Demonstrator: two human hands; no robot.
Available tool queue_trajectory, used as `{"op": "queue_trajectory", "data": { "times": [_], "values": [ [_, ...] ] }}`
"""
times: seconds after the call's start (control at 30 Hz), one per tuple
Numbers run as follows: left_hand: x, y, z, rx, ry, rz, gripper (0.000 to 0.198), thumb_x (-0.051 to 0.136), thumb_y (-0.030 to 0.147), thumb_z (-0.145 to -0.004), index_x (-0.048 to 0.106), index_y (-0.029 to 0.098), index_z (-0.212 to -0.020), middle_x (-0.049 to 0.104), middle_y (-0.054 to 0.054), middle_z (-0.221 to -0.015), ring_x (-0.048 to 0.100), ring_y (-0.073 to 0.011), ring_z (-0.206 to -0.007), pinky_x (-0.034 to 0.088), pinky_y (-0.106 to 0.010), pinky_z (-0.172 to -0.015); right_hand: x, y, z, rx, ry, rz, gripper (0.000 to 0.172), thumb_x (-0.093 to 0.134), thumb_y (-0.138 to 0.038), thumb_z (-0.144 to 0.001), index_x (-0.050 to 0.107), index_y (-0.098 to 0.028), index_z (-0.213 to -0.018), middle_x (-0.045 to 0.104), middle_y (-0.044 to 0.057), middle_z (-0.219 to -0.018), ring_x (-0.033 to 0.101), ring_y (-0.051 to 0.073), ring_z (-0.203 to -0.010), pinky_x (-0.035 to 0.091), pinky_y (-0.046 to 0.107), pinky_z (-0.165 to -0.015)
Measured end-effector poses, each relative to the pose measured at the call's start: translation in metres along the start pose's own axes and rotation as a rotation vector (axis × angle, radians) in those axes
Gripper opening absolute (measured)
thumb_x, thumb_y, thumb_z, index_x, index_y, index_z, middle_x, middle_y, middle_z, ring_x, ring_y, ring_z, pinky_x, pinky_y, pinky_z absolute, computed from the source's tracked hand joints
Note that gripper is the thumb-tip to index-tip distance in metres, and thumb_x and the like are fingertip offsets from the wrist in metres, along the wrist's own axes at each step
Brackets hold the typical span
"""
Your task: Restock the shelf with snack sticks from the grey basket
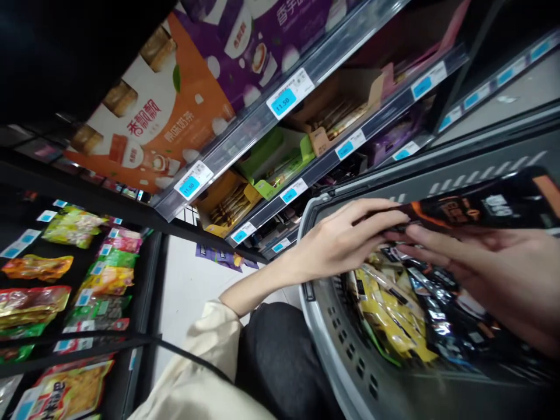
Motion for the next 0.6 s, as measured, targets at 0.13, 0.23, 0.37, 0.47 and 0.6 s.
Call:
{"op": "queue_trajectory", "data": {
  "times": [0.13, 0.23, 0.37, 0.47, 0.6],
  "values": [
    [-0.014, -0.001, 0.005, 0.156, 0.131, -0.070, 0.038, 0.040, 0.013, -0.104, 0.049, 0.021, -0.141, 0.059, -0.011, -0.132, 0.061, -0.0195, -0.126, 0.053, -0.040, -0.110, 0.004, -0.002, 0.001, 0.066, -0.066, 0.104, 0.072, 0.103, -0.057, -0.037, 0.085, -0.026, -0.099, 0.079, 0.010, -0.103, 0.079, 0.027, -0.095, 0.068, 0.023, -0.076],
    [-0.046, -0.007, 0.016, 0.146, 0.338, -0.047, 0.036, 0.049, 0.026, -0.104, 0.043, 0.024, -0.140, 0.057, -0.008, -0.122, 0.061, -0.0196, -0.115, 0.053, -0.039, -0.103, 0.005, 0.002, -0.001, 0.137, -0.161, 0.171, 0.079, 0.101, -0.062, -0.039, 0.084, -0.026, -0.106, 0.079, 0.011, -0.101, 0.079, 0.028, -0.093, 0.065, 0.020, -0.069],
    [-0.072, -0.031, 0.039, -0.067, 0.396, -0.058, 0.060, 0.070, 0.044, -0.099, 0.037, 0.025, -0.144, 0.058, -0.007, -0.122, 0.061, -0.0177, -0.106, 0.053, -0.033, -0.094, 0.001, 0.009, -0.004, 0.171, -0.216, 0.233, 0.080, 0.099, -0.068, -0.041, 0.083, -0.024, -0.105, 0.078, 0.012, -0.107, 0.078, 0.028, -0.094, 0.063, 0.018, -0.065],
    [-0.073, -0.048, 0.058, -0.225, 0.331, 0.024, 0.045, 0.057, 0.045, -0.107, 0.039, 0.025, -0.144, 0.063, -0.004, -0.110, 0.062, -0.0140, -0.090, 0.052, -0.030, -0.084, 0.001, 0.013, -0.004, 0.232, -0.211, 0.213, 0.077, 0.098, -0.069, -0.039, 0.083, -0.022, -0.099, 0.078, 0.012, -0.109, 0.077, 0.028, -0.094, 0.062, 0.021, -0.064],
    [-0.075, -0.061, 0.074, -0.392, 0.453, 0.288, 0.027, 0.042, 0.047, -0.113, 0.050, 0.023, -0.121, 0.068, -0.003, -0.100, 0.059, -0.0106, -0.074, 0.051, -0.027, -0.074, 0.007, 0.011, 0.002, 0.332, -0.173, 0.178, 0.075, 0.098, -0.064, -0.031, 0.082, -0.022, -0.091, 0.077, 0.011, -0.113, 0.077, 0.028, -0.093, 0.060, 0.022, -0.063]
  ]
}}
Point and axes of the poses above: each hand's wrist, its own z-axis away from the middle knuckle, its own x-axis out of the palm, y = z × x, the point moved 7 cm from there along -z, towards the middle knuckle
